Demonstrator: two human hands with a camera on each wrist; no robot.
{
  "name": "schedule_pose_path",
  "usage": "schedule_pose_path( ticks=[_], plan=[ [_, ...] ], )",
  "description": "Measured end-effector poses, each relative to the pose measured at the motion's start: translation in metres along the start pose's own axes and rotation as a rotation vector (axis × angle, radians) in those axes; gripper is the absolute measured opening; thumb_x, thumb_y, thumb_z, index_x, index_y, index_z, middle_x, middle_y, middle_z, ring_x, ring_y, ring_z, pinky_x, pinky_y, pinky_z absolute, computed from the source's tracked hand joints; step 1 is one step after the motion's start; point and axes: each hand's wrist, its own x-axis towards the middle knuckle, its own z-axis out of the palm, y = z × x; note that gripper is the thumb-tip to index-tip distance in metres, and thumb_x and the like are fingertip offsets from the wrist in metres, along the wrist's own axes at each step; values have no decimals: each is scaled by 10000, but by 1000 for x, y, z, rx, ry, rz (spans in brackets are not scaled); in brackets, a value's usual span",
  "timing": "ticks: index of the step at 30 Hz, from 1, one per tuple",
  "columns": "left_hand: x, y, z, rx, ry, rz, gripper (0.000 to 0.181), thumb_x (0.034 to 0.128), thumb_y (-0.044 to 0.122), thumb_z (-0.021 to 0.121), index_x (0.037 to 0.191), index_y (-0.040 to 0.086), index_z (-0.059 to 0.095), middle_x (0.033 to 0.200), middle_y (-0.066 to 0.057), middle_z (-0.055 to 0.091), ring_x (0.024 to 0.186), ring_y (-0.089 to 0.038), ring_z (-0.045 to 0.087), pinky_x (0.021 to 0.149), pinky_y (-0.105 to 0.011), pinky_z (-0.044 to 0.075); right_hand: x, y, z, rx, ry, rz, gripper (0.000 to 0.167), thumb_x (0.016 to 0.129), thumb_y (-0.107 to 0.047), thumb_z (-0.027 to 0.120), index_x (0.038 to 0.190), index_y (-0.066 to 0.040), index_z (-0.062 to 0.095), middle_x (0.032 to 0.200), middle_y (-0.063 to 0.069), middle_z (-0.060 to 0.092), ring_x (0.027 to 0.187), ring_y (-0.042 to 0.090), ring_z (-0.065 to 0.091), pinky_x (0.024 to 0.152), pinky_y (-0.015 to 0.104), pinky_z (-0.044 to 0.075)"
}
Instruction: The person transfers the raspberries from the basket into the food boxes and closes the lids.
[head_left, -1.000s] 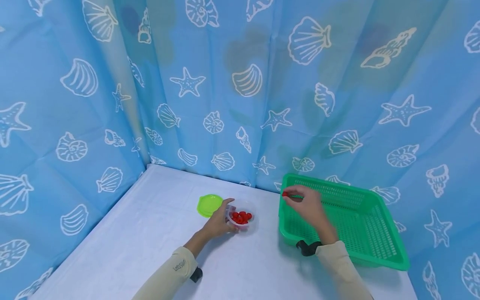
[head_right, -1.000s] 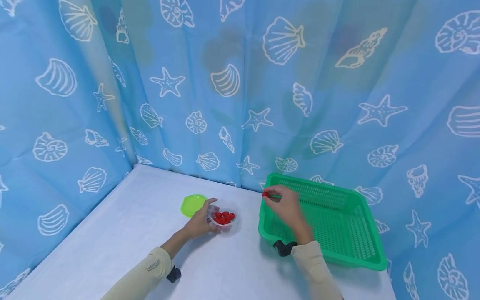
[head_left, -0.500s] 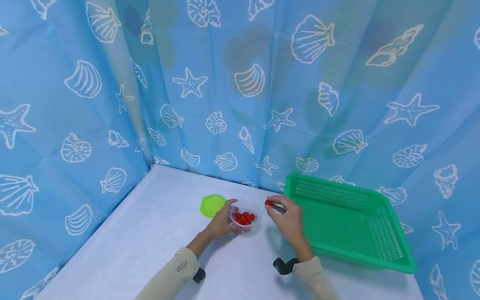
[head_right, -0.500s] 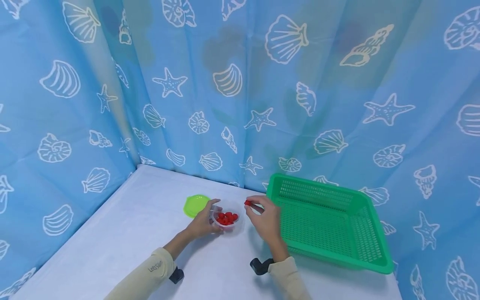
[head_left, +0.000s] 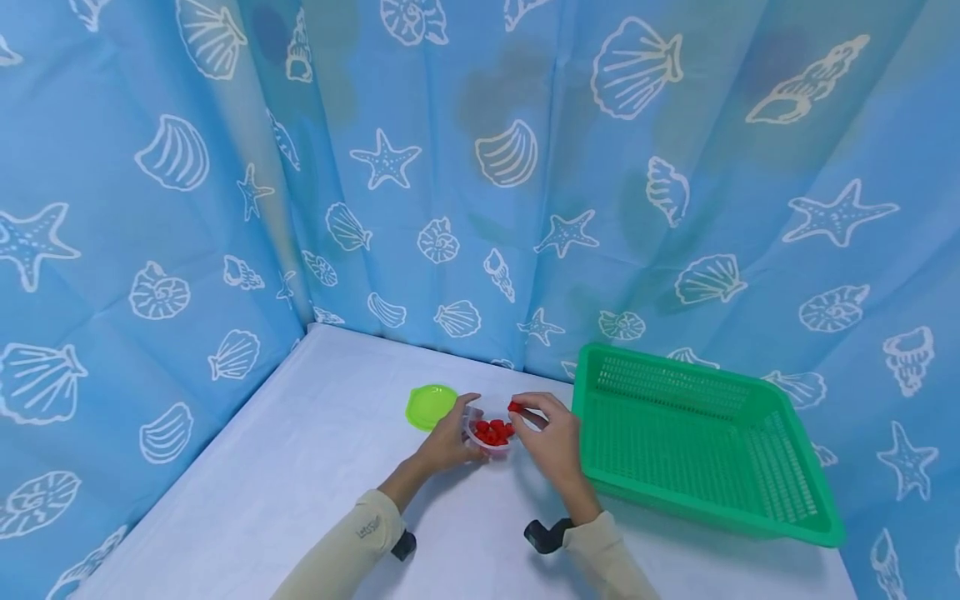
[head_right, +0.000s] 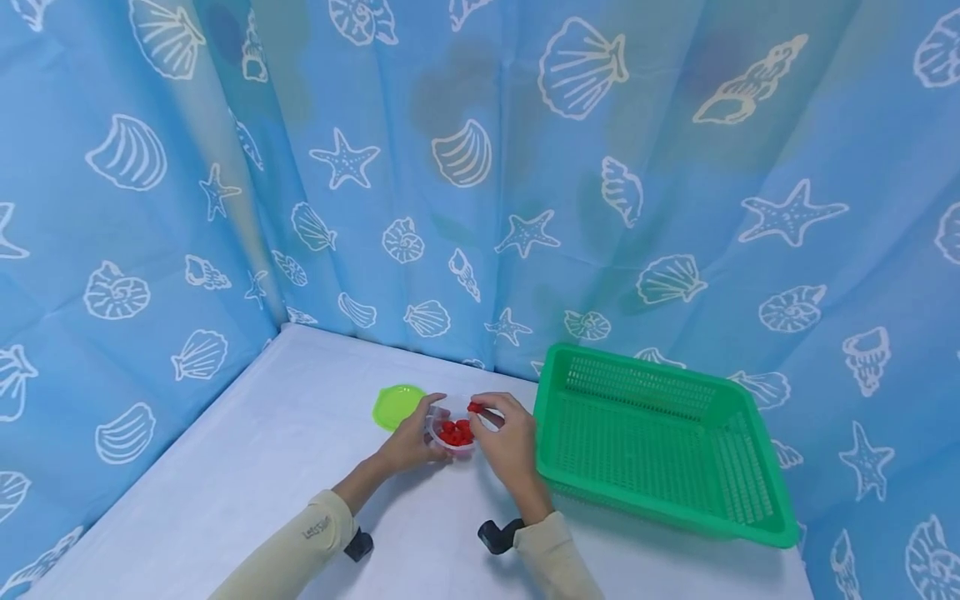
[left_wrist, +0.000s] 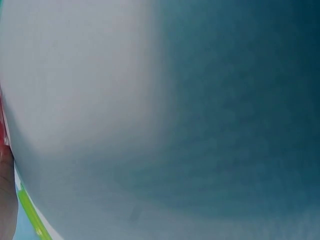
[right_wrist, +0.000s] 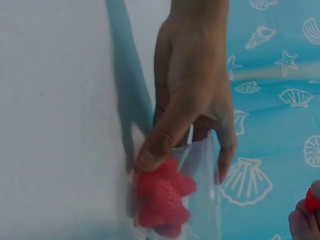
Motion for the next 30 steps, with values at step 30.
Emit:
schedule_pose_path(
  ticks=[30],
  plan=[
    [2, -4, 0, 1, -11, 31, 986, 716, 111, 871, 1490, 212, 268, 1349, -27, 531, 1252, -215, 498, 919, -383, 522, -9, 31, 36, -167, -92, 198, 247, 784, -45, 802, 1018, -92, 742, 1016, -12, 658, 949, 200, 672, 811, 344, 560]
  ],
)
